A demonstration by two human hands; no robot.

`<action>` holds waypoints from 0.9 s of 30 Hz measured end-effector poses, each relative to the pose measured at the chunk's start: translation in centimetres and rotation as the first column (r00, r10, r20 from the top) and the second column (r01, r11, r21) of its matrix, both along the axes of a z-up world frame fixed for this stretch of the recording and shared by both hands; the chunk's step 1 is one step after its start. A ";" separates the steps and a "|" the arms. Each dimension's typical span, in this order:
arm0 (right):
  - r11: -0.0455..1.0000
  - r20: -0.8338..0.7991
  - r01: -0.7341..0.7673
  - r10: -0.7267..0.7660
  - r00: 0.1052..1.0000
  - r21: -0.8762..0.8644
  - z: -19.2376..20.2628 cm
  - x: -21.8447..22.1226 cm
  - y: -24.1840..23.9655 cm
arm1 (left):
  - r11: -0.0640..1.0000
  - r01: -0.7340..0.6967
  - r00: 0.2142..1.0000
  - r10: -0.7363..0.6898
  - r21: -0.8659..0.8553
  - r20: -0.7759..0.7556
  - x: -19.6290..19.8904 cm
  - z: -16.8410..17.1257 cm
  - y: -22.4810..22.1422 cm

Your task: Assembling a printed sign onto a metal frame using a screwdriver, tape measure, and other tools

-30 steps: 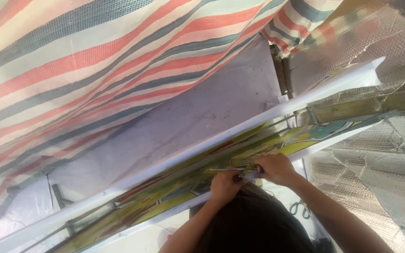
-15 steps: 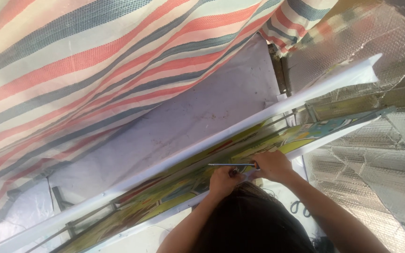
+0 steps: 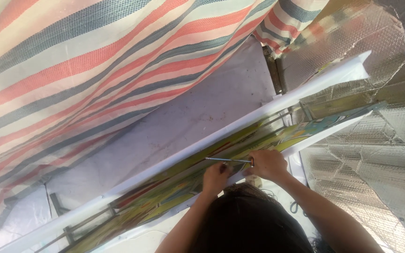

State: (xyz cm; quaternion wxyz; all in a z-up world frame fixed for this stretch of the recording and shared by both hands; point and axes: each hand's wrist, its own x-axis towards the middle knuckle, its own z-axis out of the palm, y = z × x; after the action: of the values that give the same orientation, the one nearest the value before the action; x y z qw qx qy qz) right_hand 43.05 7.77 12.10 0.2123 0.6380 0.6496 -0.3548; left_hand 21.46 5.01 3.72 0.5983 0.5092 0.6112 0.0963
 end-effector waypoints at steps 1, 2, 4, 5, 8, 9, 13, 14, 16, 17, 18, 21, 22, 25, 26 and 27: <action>0.999 0.005 0.039 -0.039 0.999 -0.009 -0.1 -0.1 0.1 | 0.993 0.043 0.995 -0.033 0.110 -0.098 -0.7 0.6 -0.2; 0.997 0.009 0.075 -0.075 0.997 -0.021 -0.3 -0.4 0.2 | 0.973 0.095 0.978 -0.052 0.211 -0.201 -1.4 1.1 -0.5; 0.998 0.025 0.064 -0.063 0.998 -0.028 -0.1 -0.1 0.4 | 0.967 0.114 0.979 -0.071 0.227 -0.191 -2.0 0.8 -1.2; 0.998 0.043 0.054 -0.053 0.998 -0.034 0.0 0.0 0.5 | 0.960 0.136 0.980 -0.093 0.244 -0.179 -2.4 0.7 -1.6; 0.998 0.091 0.047 -0.043 0.995 -0.035 0.4 -0.3 0.6 | 0.895 0.213 0.970 -0.147 0.393 -0.192 -2.0 4.0 -2.1; 0.999 0.090 0.040 -0.037 0.995 -0.035 0.0 -0.2 0.6 | 0.896 0.207 0.971 -0.140 0.393 -0.193 -2.0 2.4 -2.7; 0.996 0.125 0.066 -0.059 0.990 -0.053 -1.0 0.2 0.4 | 0.779 0.249 0.964 -0.140 0.575 -0.228 -2.0 -1.2 -3.9; 0.996 0.125 0.075 -0.068 0.990 -0.054 -1.1 0.2 0.3 | 0.809 0.257 0.963 -0.168 0.529 -0.210 -2.0 -1.4 -4.0; 0.997 0.112 0.070 -0.065 0.992 -0.037 -2.0 0.5 0.1 | 0.761 0.277 0.958 -0.174 0.586 -0.227 -2.0 -2.2 -4.2; 0.998 0.099 0.063 -0.060 0.993 -0.019 -2.5 0.6 0.0 | 0.709 0.296 0.953 -0.176 0.640 -0.245 -2.0 -2.6 -4.2; 0.997 0.099 0.069 -0.067 0.993 -0.019 -1.8 0.4 0.2 | 0.707 0.300 0.952 -0.182 0.641 -0.245 -2.0 -2.7 -4.4; 0.994 0.044 0.110 -0.110 0.993 0.014 -0.8 0.1 0.3 | 0.476 0.346 0.935 -0.096 0.809 -0.343 -2.0 -3.4 -4.7; 0.994 0.020 0.102 -0.103 0.994 0.027 -1.1 0.2 0.2 | 0.435 0.348 0.933 -0.078 0.830 -0.351 -1.9 -3.8 -4.7; 0.995 0.019 0.088 -0.089 0.996 0.049 -2.0 0.3 -0.1 | 0.373 0.378 0.922 -0.070 0.847 -0.380 -1.1 -2.8 -3.7; 0.996 0.043 0.074 -0.077 0.996 0.056 -2.3 0.4 -0.2 | 0.356 0.400 0.913 -0.076 0.844 -0.401 -0.6 -2.1 -3.3; 0.995 0.043 0.078 -0.080 0.996 0.056 -1.3 0.0 0.0 | 0.355 0.401 0.913 -0.079 0.844 -0.401 -0.2 -2.6 -3.2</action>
State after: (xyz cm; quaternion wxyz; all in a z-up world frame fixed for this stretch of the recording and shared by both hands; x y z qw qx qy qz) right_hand 43.09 7.74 10.79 0.1954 0.6765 0.6283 -0.3307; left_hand 21.22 1.80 1.12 0.1298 0.8451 0.4547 0.2494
